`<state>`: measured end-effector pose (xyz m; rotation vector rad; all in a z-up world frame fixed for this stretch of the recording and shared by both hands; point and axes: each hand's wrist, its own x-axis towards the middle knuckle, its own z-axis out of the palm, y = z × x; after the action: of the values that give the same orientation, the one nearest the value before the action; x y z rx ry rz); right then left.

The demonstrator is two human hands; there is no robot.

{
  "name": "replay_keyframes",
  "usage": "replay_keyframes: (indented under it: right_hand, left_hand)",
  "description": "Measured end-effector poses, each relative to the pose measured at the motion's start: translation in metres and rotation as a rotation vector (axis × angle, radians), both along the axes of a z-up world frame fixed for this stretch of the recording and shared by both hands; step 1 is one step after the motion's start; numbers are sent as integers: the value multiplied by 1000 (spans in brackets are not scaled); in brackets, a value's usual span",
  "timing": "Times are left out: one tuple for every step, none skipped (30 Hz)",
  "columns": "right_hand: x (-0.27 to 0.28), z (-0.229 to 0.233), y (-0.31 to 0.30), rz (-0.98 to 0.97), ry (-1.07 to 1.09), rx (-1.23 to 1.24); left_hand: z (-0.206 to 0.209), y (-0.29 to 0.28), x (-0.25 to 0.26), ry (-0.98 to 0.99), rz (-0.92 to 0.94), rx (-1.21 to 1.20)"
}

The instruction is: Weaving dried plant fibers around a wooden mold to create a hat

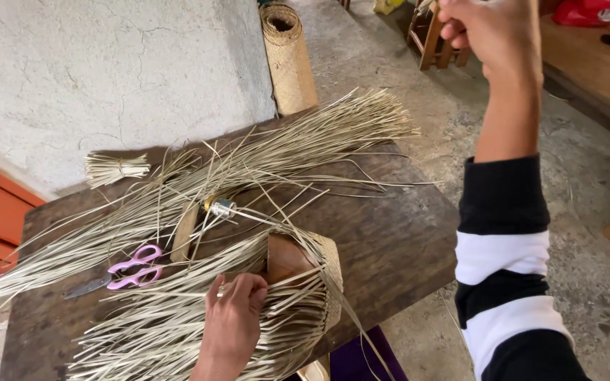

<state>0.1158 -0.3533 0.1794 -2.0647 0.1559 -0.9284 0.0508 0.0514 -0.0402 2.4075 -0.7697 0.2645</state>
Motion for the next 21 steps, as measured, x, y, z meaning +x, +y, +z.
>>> replay_keyframes:
  right_hand:
    - [-6,-2,-1,21,-41,-30]
    - [-13,-7,1,25,-40,-31]
    - [-19,-13,4,51,-79,-118]
    - [-26,-21,7,81,-112,-201]
    - [-37,-27,17,88,-106,-198]
    - [-46,-35,30,171,-150,-246]
    - [-56,-44,42,255,-195,-291]
    - [-65,-54,54,277,-184,-285]
    - [-75,-64,66,296,-105,-345]
    - [-86,-72,78,314,-27,-408]
    - [-88,-83,93,336,-18,-407]
    - [-90,-93,106,478,18,-424]
    - [-94,-103,119,621,56,-441]
    - [-94,-115,128,635,59,-441]
    - [-93,-127,137,731,137,-430]
    - [-94,-140,145,823,215,-419]
    - [-90,-146,148,831,217,-420]
    - [-88,-152,152,844,244,-479]
    - [-85,-157,156,857,271,-540]
    - [-85,-157,157,861,269,-542]
    - [-85,-156,159,875,317,-551]
  left_hand:
    - [0,-1,-2,-35,16,-14]
    - [3,-2,-3,-34,20,-15]
    - [6,-3,-4,-29,17,-20]
    - [9,-3,-7,-20,17,-21]
    - [17,-6,-8,-13,23,-18]
    - [23,-8,-11,-22,11,-45]
    - [29,-9,-14,-31,0,-71]
    - [29,-10,-15,-18,22,-68]
    - [30,-11,-16,-51,14,-74]
    - [31,-12,-15,-87,4,-82]
    - [32,-11,-18,-74,24,-82]
    - [34,-12,-18,-70,16,-83]
    - [36,-13,-18,-67,7,-85]
    - [36,-12,-19,-61,20,-86]
    - [36,-12,-20,-65,13,-75]
    - [37,-13,-19,-71,1,-65]
    - [35,-13,-19,-67,9,-66]
    - [34,-13,-18,-96,1,-62]
    - [33,-13,-18,-124,-8,-58]
    - [35,-12,-19,-126,-3,-58]
    - [36,-11,-20,-105,-13,-67]
